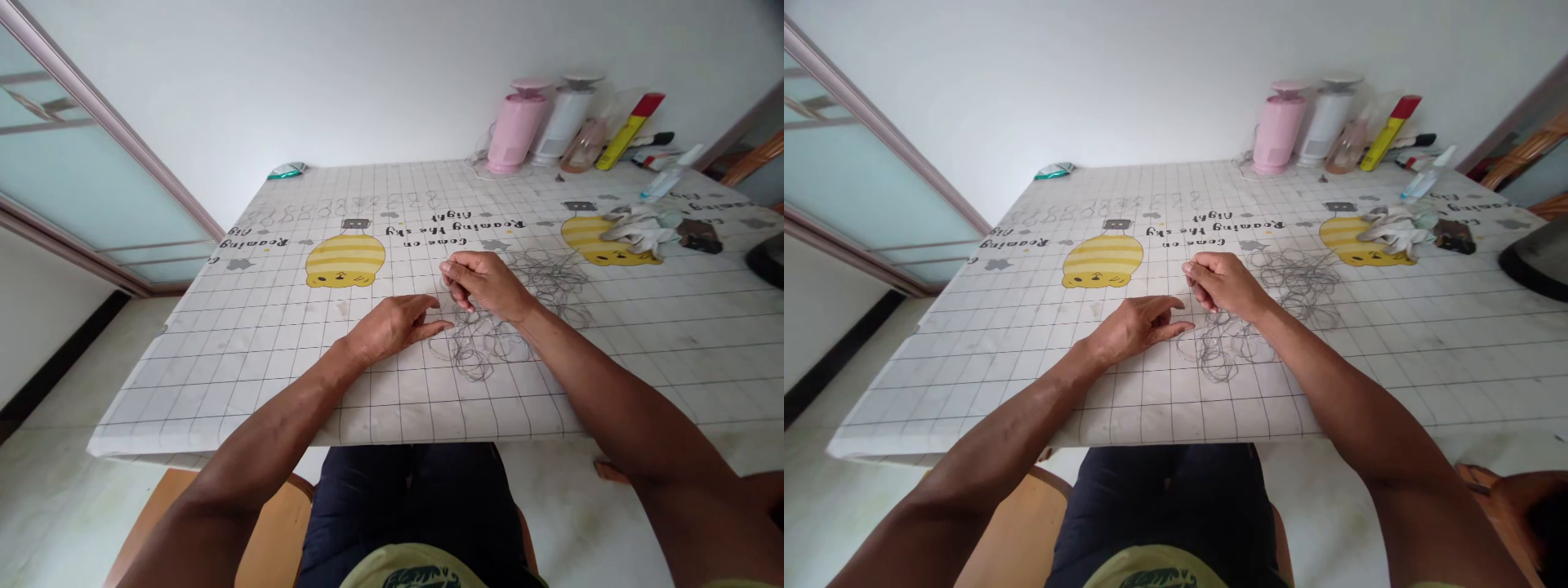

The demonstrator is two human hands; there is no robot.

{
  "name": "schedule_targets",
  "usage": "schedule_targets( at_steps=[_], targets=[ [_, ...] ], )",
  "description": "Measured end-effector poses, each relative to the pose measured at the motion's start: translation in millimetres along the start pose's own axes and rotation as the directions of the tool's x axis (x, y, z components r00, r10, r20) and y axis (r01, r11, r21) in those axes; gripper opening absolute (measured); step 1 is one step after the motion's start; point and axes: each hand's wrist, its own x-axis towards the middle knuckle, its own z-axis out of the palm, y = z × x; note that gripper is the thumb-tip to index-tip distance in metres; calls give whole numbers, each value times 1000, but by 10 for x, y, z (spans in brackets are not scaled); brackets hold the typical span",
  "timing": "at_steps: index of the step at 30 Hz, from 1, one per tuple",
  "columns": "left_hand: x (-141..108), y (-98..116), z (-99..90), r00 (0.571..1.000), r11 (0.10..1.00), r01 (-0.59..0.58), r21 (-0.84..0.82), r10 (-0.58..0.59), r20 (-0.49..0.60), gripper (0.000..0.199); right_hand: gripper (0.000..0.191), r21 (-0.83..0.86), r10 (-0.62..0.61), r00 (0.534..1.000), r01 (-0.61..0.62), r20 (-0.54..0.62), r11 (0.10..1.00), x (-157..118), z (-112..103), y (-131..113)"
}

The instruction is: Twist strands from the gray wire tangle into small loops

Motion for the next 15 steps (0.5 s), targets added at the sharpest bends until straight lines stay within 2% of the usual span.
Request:
schedule_targets(
  at_steps=[3, 10, 15],
  targets=[
    [-2, 47, 20, 999, 998, 53, -29, -53, -5, 37, 46, -6, -8, 1000, 8, -2, 1000, 2, 2, -4],
    [-7, 82, 75, 995, 997, 82, 6, -82, -48, 35, 46, 8, -15, 999, 15, -33, 1000, 20, -14, 25],
    [-16, 109, 28, 994, 991, 87, -99, -94, -64, 51, 43, 14, -34, 997, 35, -63, 999, 18, -53, 33]
  ],
)
